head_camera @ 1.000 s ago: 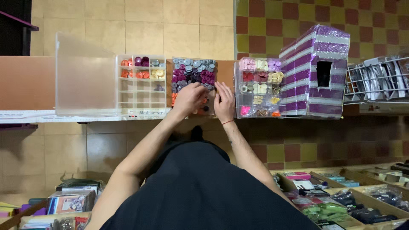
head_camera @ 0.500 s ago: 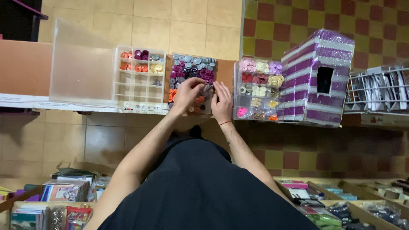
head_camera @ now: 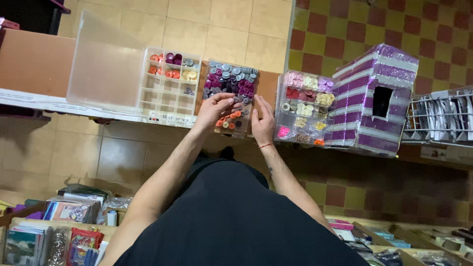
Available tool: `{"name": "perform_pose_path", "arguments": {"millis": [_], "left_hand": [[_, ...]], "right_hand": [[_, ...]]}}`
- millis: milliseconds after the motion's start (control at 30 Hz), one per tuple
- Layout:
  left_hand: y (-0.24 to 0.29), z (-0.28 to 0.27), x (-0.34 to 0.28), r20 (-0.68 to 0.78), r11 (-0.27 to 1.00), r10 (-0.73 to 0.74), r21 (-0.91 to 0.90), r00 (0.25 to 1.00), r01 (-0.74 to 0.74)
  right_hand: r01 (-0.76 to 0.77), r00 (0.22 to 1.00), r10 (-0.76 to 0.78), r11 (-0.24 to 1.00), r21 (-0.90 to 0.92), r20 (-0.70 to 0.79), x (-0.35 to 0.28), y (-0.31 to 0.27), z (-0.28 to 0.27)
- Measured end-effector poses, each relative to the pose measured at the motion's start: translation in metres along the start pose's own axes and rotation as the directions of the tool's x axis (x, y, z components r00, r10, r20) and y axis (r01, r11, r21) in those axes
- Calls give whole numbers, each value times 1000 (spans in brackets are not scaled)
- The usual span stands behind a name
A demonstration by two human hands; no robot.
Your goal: The person sorts different colored buttons by picking them from a central tray and placing them into the specific compartments of a clear plastic storage organizer.
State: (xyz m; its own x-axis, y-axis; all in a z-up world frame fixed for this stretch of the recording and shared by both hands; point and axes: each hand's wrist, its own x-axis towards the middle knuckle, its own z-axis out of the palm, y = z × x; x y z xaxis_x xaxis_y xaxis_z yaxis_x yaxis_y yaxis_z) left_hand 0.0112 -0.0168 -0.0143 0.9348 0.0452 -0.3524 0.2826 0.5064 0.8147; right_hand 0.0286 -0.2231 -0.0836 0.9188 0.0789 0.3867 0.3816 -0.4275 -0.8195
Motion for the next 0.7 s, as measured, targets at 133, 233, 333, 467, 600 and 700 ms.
{"name": "perform_pose_path", "arguments": {"millis": [133,233,333,467,600,700], "left_hand": [[-6,-9,4,-28,999,4,-31,1000,-5],[-5,-9,1,-44,1000,18,1,999,-18],[-9,-11,1,-69,996,77,42,995,-75],[9,-2,-13,-59,946,251,226,966,-232],[24,3,-23,8,793,461,446,888,-416],[13,-8,-19,183,580,650,507,738,-637]], "right_hand": [[23,1000,-23,1000,4,-2,9,-9,2],[7,1000,-9,998,58,29,18,-29,1],[-94,994,85,986,135,76,27,-64,-3],[-302,951,254,890,342,177,33,-77,3],[-346,934,265,833,431,238,39,-79,7],[-332,934,214,817,472,287,41,-75,10]]}}
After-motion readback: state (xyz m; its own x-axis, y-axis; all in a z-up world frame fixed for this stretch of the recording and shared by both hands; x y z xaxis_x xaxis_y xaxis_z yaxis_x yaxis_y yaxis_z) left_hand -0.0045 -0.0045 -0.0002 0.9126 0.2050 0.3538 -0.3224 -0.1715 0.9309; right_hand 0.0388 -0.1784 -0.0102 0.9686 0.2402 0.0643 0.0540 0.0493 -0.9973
